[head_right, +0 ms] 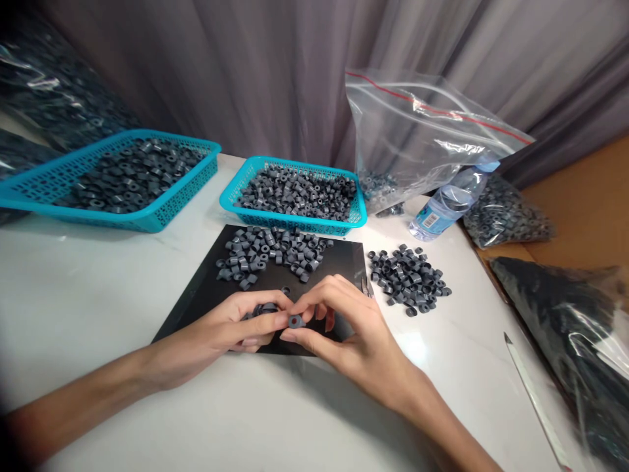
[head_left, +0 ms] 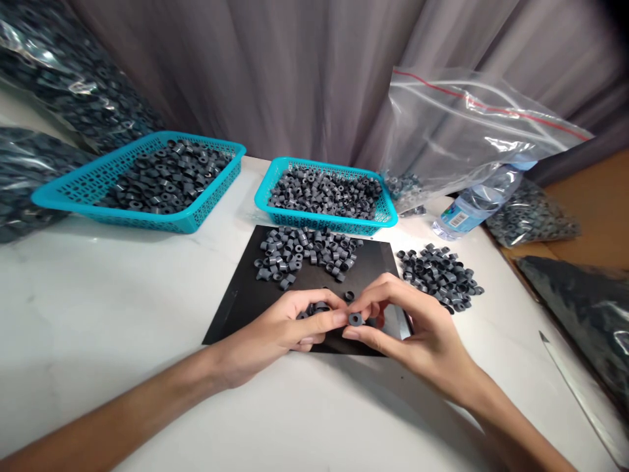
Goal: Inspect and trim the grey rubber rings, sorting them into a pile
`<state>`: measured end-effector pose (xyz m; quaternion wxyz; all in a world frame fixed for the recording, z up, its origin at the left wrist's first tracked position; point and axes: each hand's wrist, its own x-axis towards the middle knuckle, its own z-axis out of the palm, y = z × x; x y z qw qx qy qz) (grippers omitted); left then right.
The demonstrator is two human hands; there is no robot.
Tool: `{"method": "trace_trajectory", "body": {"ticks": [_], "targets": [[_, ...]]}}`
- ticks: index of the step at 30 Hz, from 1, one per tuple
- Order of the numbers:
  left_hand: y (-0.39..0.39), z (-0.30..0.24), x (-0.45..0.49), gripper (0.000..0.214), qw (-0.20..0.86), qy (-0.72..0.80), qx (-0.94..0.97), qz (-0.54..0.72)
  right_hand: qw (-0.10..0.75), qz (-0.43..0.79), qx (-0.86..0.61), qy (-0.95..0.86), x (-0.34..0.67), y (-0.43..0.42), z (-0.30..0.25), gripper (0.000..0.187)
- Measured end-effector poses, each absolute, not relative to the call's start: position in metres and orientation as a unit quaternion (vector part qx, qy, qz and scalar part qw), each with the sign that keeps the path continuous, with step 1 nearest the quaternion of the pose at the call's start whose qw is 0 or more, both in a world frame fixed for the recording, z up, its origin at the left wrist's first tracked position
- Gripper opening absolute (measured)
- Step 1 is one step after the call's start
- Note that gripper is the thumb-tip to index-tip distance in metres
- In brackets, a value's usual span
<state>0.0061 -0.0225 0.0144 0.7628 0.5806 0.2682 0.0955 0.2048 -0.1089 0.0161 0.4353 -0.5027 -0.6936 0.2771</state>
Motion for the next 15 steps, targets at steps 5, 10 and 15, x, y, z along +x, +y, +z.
{"method": "trace_trajectory", "body": {"ticks": [5, 10, 15], "targets": [[-0.022, 0.013, 0.006, 0.027, 0.769, 0.277, 0.569, 0.095, 0.427, 0.279, -0.511, -0.692, 0.206, -0.109, 0.018, 0.013], [-0.016, 0.013, 0.004, 0.028, 0.78, 0.339, 0.507, 0.139, 0.343, 0.296, -0.541, -0.708, 0.222, -0.108, 0.024, 0.011], [-0.009, 0.019, 0.002, 0.032, 0.777, 0.354, 0.481, 0.201, 0.218, 0.264, -0.562, -0.753, 0.239, -0.106, 0.021, 0.01]]}}
